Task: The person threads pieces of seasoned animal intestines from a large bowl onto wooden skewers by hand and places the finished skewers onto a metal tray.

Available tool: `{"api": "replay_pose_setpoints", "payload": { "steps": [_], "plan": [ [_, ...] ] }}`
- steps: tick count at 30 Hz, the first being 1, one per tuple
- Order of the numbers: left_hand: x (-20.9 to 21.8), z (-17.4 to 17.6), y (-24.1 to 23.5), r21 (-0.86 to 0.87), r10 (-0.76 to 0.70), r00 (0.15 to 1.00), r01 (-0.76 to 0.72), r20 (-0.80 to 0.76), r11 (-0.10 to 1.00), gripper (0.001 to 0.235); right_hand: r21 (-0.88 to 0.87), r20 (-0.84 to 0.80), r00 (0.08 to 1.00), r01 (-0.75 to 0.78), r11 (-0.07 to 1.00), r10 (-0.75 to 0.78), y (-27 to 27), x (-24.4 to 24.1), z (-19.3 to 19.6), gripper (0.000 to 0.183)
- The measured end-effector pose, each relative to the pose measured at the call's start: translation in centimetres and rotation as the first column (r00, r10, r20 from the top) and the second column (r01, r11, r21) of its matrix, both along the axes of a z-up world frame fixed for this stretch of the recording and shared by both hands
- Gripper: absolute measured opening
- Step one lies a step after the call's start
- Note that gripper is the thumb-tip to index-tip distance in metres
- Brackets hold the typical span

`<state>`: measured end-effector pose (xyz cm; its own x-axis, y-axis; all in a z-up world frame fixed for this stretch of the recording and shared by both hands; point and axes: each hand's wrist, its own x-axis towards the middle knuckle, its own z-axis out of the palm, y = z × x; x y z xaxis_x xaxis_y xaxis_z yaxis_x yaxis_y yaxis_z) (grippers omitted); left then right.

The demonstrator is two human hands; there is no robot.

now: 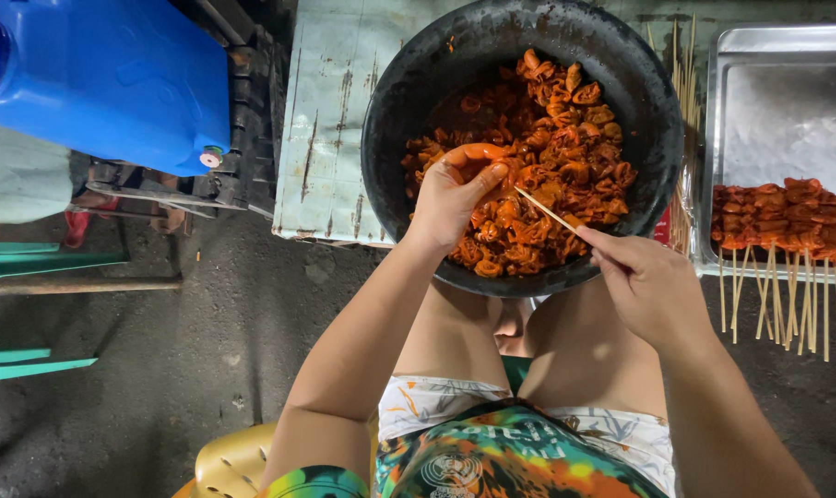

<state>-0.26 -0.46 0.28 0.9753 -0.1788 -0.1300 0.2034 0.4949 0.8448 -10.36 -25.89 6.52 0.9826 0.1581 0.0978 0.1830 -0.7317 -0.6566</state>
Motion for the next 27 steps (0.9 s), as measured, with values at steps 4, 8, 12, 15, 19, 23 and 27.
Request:
{"api": "replay_pose_setpoints", "payload": {
  "steps": [4,8,12,15,19,23,27],
  "plan": [
    [-0.3,0.0,-0.8,0.058,-0.021,0.996,0.016,0.082,0.998,0.013,0.159,-0.062,0.997,0.054,0.986,-0.044,0.7,0.1,-0.9,0.030],
    [-2.0,0.3,-2.2,0.318,0.042,0.974,-0.113,0.221,0.941,0.017,0.287,-0.102,0.988,0.140,0.948,-0.115,2.0,-0.1,-1.8,0.030],
    [-2.5,0.8,-3.6,0.194,0.136,0.952,-0.193,0.275,0.962,0.023,0.271,-0.166,0.962,0.256,0.928,-0.216,3.0,-0.1,-2.4,0.026],
    [-2.2,0.7,-3.3,0.010,0.130,0.988,-0.131,0.085,0.991,0.032,0.269,-0.157,0.963,0.256,0.929,-0.220,3.1,-0.5,-2.7,0.025],
    [-1.6,0.1,-2.3,-0.061,-0.052,0.993,0.046,-0.109,0.997,0.029,0.281,-0.125,0.972,0.229,0.932,-0.201,2.8,-0.5,-2.9,0.025],
    [-1.8,-0.8,-2.3,0.046,0.033,0.998,-0.035,0.050,0.998,0.020,0.342,-0.140,0.973,0.220,0.914,-0.182,2.5,-0.7,-3.5,0.025],
    [-1.6,-0.6,-2.9,0.056,0.140,0.990,-0.141,0.030,0.988,0.024,0.367,-0.130,0.975,0.216,0.905,-0.181,2.5,-0.7,-3.7,0.025]
  ]
}}
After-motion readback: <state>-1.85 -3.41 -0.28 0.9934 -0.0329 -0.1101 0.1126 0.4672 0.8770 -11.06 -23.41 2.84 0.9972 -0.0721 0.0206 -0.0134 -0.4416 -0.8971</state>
